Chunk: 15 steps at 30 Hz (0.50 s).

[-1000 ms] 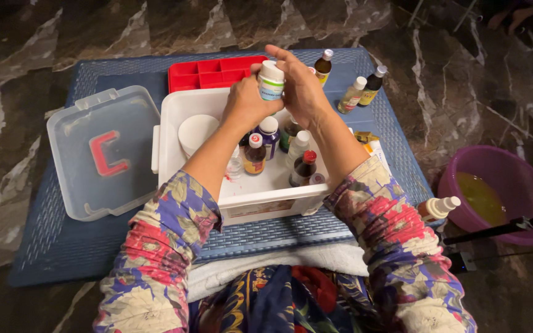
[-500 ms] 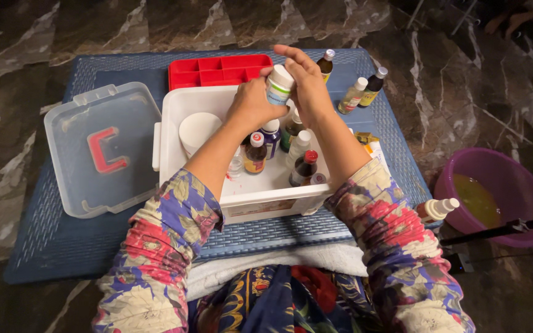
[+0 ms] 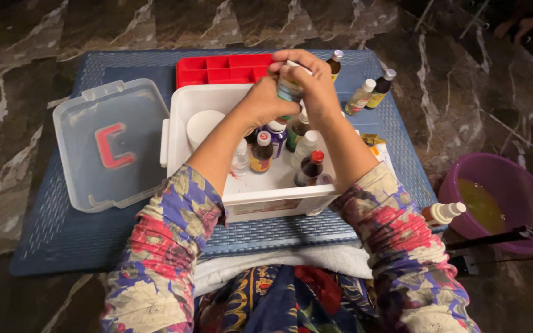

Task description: The person picks up various small bottles from a table and places them into a white plastic container. They handle each bottle individually, sometimes unscrewing and resealing the caps before arranging them inside the container.

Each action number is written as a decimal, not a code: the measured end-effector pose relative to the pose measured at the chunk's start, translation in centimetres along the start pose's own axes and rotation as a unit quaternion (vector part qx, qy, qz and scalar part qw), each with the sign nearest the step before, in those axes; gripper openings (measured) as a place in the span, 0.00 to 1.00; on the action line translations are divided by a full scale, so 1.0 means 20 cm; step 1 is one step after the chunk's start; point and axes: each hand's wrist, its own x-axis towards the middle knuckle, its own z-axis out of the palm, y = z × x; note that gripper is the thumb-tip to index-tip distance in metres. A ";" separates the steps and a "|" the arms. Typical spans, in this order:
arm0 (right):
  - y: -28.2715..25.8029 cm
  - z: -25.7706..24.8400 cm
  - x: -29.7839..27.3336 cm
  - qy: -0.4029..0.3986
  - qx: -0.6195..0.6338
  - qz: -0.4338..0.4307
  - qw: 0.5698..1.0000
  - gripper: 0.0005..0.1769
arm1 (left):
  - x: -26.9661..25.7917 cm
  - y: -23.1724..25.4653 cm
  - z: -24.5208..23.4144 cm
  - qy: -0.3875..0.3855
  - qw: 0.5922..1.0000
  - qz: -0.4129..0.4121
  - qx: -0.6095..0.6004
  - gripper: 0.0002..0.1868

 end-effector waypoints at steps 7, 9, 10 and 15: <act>-0.12 0.01 -0.05 -0.107 0.116 0.028 0.987 0.21 | -0.08 0.09 -0.03 -0.134 0.984 0.021 -0.119 0.29; -0.13 0.00 -0.06 -0.128 0.125 0.022 0.984 0.21 | -0.10 0.11 -0.04 -0.157 0.976 0.026 -0.148 0.30; -0.14 0.00 -0.06 -0.137 0.126 0.017 0.982 0.22 | -0.12 0.12 -0.04 -0.164 0.973 0.026 -0.161 0.31; -0.18 0.00 -0.08 -0.165 0.184 0.029 0.969 0.29 | -0.16 0.17 -0.05 -0.187 0.955 0.023 -0.229 0.29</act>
